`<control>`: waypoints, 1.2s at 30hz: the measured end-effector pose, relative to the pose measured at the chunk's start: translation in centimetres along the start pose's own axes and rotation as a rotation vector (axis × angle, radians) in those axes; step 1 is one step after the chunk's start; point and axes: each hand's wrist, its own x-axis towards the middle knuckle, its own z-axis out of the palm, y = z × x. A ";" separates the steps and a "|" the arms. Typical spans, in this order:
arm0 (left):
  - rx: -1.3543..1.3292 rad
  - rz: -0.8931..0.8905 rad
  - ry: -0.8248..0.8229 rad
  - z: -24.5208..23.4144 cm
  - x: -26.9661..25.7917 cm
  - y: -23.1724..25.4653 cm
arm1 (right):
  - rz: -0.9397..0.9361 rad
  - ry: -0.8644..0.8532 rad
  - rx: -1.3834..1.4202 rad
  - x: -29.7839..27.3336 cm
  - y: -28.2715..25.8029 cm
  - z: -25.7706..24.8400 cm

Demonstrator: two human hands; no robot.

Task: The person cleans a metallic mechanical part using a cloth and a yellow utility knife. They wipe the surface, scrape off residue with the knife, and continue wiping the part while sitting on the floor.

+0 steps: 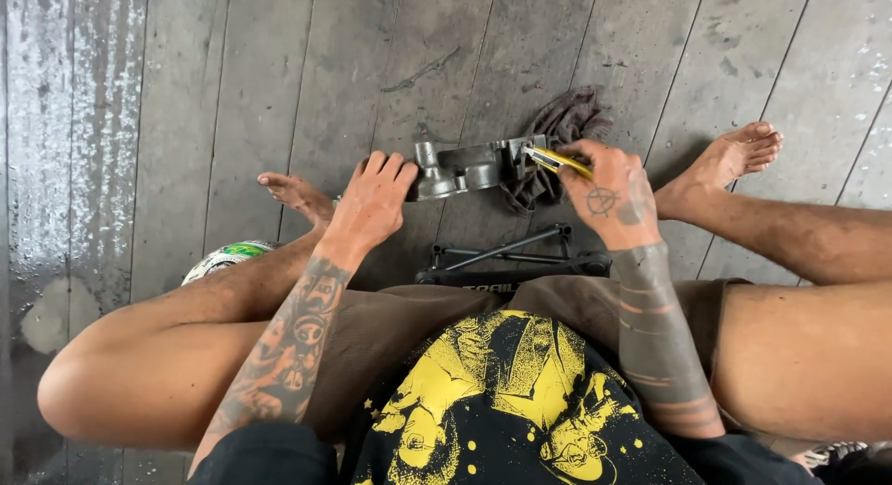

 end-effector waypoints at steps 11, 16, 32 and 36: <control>0.088 0.106 0.007 -2.3 1.0 0.7 | 0.060 -0.176 -0.066 0.1 0.6 -0.7; 0.086 0.110 0.000 -2.9 1.0 1.1 | 0.052 0.055 -0.330 2.8 7.5 2.2; -0.089 0.044 0.013 -0.6 -0.3 -2.8 | -0.220 -0.099 -0.035 0.0 3.2 3.2; -0.041 0.057 0.016 0.5 -0.5 -3.7 | -0.279 -0.072 -0.167 0.2 4.1 4.8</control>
